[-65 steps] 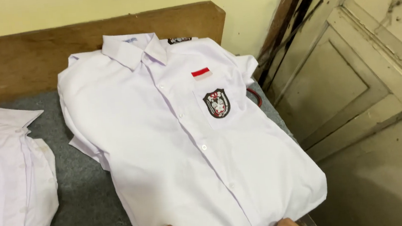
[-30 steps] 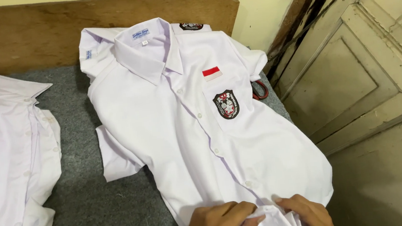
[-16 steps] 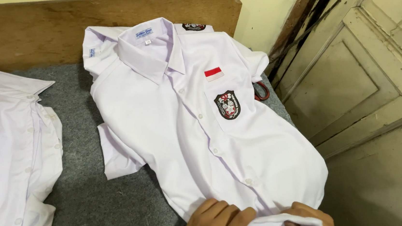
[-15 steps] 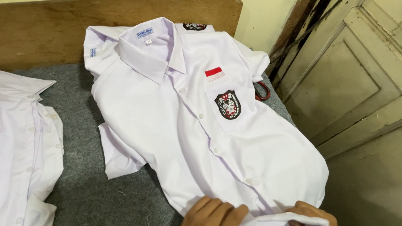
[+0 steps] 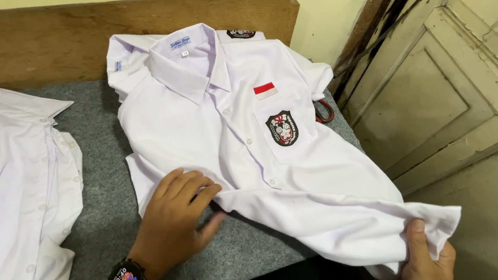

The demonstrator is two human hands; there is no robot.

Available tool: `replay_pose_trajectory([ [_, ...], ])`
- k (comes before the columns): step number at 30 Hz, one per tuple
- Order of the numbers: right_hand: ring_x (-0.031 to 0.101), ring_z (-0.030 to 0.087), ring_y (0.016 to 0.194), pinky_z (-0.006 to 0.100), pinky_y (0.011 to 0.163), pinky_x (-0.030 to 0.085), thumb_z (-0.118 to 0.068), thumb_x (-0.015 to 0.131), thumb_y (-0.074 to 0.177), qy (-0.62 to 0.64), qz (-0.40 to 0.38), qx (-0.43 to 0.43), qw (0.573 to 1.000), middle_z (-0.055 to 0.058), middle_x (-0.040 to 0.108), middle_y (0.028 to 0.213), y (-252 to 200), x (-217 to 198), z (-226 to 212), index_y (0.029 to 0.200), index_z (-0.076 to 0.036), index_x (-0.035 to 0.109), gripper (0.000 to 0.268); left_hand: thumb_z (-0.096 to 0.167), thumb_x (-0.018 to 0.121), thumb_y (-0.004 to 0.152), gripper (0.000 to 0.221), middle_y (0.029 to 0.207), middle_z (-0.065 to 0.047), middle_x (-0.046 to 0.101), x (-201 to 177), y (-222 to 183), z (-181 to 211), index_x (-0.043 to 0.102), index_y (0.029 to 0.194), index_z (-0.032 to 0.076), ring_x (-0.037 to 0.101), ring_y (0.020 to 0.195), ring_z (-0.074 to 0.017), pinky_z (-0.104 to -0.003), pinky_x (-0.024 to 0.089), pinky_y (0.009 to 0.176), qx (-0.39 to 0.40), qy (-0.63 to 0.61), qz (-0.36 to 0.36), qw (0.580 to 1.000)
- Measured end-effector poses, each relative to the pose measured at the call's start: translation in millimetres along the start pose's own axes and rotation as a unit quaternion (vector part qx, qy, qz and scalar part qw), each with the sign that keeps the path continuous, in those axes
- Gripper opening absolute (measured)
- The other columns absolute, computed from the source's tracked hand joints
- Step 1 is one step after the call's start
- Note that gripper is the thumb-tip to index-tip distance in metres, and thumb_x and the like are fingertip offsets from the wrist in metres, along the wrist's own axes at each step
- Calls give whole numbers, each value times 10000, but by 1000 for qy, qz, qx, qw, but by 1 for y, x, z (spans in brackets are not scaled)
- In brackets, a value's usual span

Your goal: Trimming loose threads from white shirts with scissors and folding them neatly for packing.

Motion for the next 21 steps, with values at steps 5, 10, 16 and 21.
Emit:
replay_pose_trajectory([
  [5,610,127,832,289,696,507,-378,705,1023,26,-62,-15,998,15,630,876,17,-2,14,1132,-49,703,347,-3,560,859,173,943,-72,709,7,-5,-15,699,938,64,661,949,-240,-477,457,1111,-61,-17,48,997],
  [10,619,154,785,328,625,513,-357,676,1042,41,-113,-12,993,46,644,855,22,-2,15,1093,-26,700,335,-53,471,811,189,810,-85,620,10,-14,-23,620,879,40,575,771,-262,-394,490,788,-82,-27,15,996],
  [16,472,110,608,297,490,346,-306,734,971,28,-181,53,982,-25,464,662,26,-2,7,702,-49,548,416,459,533,922,275,470,-2,464,-16,-5,-28,605,884,196,492,418,-236,-396,360,496,-161,-146,-116,969],
  [21,409,124,641,291,532,324,-323,679,1018,40,-235,10,971,-31,422,701,25,-3,1,738,-40,585,409,151,677,713,329,916,-46,630,-14,-3,-35,652,1040,132,594,835,-270,-403,489,766,-49,-91,-145,984],
])
Point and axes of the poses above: each hand's wrist, its own y-axis towards the middle knuckle, its own x-axis out of the palm, z = x × y, the point moved 2 cm from there along y, towards the middle knuckle
